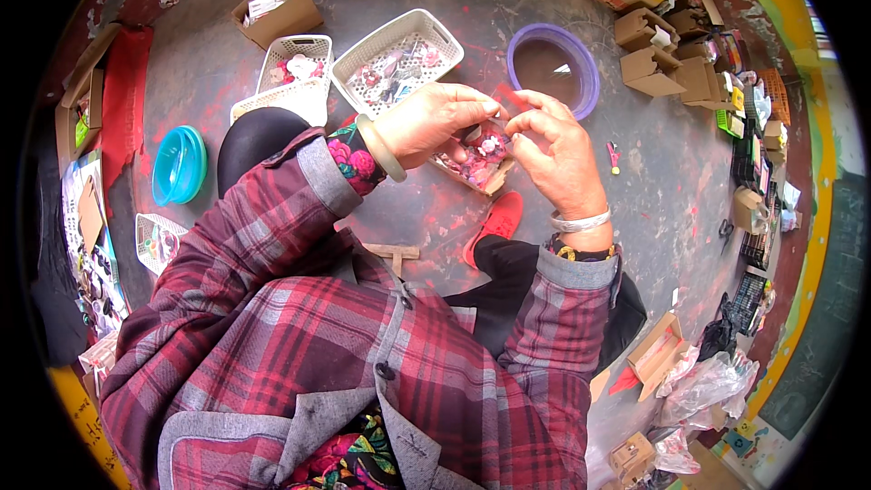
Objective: The person sits on the floor and repeatedly picks small items from a white basket, places them into clear plastic bags, and puts the bags into a cardboard box. The person handles the items one by one, manipulating the bags to fit the contents.
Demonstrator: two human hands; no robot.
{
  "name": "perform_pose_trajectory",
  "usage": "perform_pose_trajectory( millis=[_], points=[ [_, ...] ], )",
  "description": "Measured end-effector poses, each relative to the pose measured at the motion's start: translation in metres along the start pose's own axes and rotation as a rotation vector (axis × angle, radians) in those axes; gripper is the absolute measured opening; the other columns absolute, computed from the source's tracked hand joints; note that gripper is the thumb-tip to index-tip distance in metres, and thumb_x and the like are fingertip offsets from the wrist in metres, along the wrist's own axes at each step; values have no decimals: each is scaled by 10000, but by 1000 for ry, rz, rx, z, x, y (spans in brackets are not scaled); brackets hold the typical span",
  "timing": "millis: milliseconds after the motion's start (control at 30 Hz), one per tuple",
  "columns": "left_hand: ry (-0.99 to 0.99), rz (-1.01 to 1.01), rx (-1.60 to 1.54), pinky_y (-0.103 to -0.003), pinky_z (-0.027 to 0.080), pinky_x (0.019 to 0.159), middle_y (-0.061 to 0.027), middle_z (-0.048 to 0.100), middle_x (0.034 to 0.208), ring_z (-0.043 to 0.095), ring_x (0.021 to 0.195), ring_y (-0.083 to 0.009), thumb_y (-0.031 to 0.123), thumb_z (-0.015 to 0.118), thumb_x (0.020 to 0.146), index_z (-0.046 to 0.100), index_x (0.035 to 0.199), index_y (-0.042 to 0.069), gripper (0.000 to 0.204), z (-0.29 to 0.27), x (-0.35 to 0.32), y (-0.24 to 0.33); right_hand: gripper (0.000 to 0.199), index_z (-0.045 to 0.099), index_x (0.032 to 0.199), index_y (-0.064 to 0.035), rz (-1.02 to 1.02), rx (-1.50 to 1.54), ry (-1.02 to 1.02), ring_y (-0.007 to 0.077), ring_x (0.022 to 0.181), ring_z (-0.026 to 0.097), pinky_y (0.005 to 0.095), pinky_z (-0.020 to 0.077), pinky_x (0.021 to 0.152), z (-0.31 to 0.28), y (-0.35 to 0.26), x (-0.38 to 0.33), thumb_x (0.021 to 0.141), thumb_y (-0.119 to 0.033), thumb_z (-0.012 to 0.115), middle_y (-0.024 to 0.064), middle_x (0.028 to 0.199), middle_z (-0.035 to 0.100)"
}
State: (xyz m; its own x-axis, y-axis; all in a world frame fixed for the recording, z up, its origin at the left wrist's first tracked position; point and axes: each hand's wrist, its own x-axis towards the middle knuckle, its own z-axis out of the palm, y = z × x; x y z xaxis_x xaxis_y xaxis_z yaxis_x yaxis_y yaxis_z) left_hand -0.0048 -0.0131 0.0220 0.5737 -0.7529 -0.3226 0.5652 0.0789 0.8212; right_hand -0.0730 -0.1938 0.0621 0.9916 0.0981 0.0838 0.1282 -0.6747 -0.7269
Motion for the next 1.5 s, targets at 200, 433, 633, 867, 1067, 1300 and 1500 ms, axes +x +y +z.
perform_pose_trajectory(
  millis=[200, 433, 633, 867, 1067, 1300, 1500],
  points=[
    [-17, 25, 20, -183, 467, 471, -30, 576, 797, 542, 631, -68, 228, 534, 897, 601, 1003, 0, 260, -1, 1, -3, 169, 648, 833, -42, 5, 20, -76, 290, 1149, 482, 356, 365, 958, 0, -1, 0, 672, -82, 617, 188, 1154, 555],
    [-34, 34, 93, -191, 459, 458, -27, 566, 745, 536, 617, -75, 222, 531, 900, 604, 1002, 11, 246, 6, -5, 2, 177, 645, 840, -37, 56, 66, -205, 270, 1206, 430, 364, 321, 997, -5, 10, -3, 668, -57, 609, 179, 1227, 515],
    [105, 27, 105, -203, 471, 454, -30, 570, 740, 535, 592, -81, 223, 537, 899, 592, 1014, 10, 248, 2, 3, -6, 214, 643, 872, -70, 65, -5, -81, 269, 1144, 490, 360, 389, 934, -6, 3, -2, 661, -100, 654, 178, 1182, 541],
    [169, 58, -82, -206, 477, 480, -37, 569, 729, 538, 566, -89, 231, 497, 918, 580, 1000, -2, 260, -4, 8, -12, 302, 579, 1007, -38, 201, 276, 305, 158, 968, 557, 274, 458, 783, 6, -11, 3, 729, -84, 688, 81, 1015, 596],
    [107, 126, -256, -201, 452, 497, -26, 564, 771, 542, 612, -85, 250, 488, 924, 575, 1009, 6, 272, -2, 6, -9, 195, 584, 904, 13, 518, 552, 76, 68, 741, 563, 211, 476, 638, 18, -8, 4, 774, -92, 685, 12, 811, 598],
    [104, 85, -134, -183, 418, 494, -17, 588, 814, 555, 651, -74, 182, 613, 849, 577, 949, 14, 199, 6, -1, 2, 163, 601, 889, -13, 469, 715, 118, 75, 721, 581, 201, 446, 583, 18, 3, 5, 796, -133, 659, 26, 784, 621],
    [59, 83, -76, -188, 440, 512, -37, 605, 794, 564, 651, -82, 110, 644, 813, 585, 873, 31, 115, 1, 0, 1, 179, 614, 892, -31, 446, 744, 161, 67, 701, 559, 203, 420, 589, 18, 4, 5, 837, -201, 618, 9, 792, 628]
  ],
)
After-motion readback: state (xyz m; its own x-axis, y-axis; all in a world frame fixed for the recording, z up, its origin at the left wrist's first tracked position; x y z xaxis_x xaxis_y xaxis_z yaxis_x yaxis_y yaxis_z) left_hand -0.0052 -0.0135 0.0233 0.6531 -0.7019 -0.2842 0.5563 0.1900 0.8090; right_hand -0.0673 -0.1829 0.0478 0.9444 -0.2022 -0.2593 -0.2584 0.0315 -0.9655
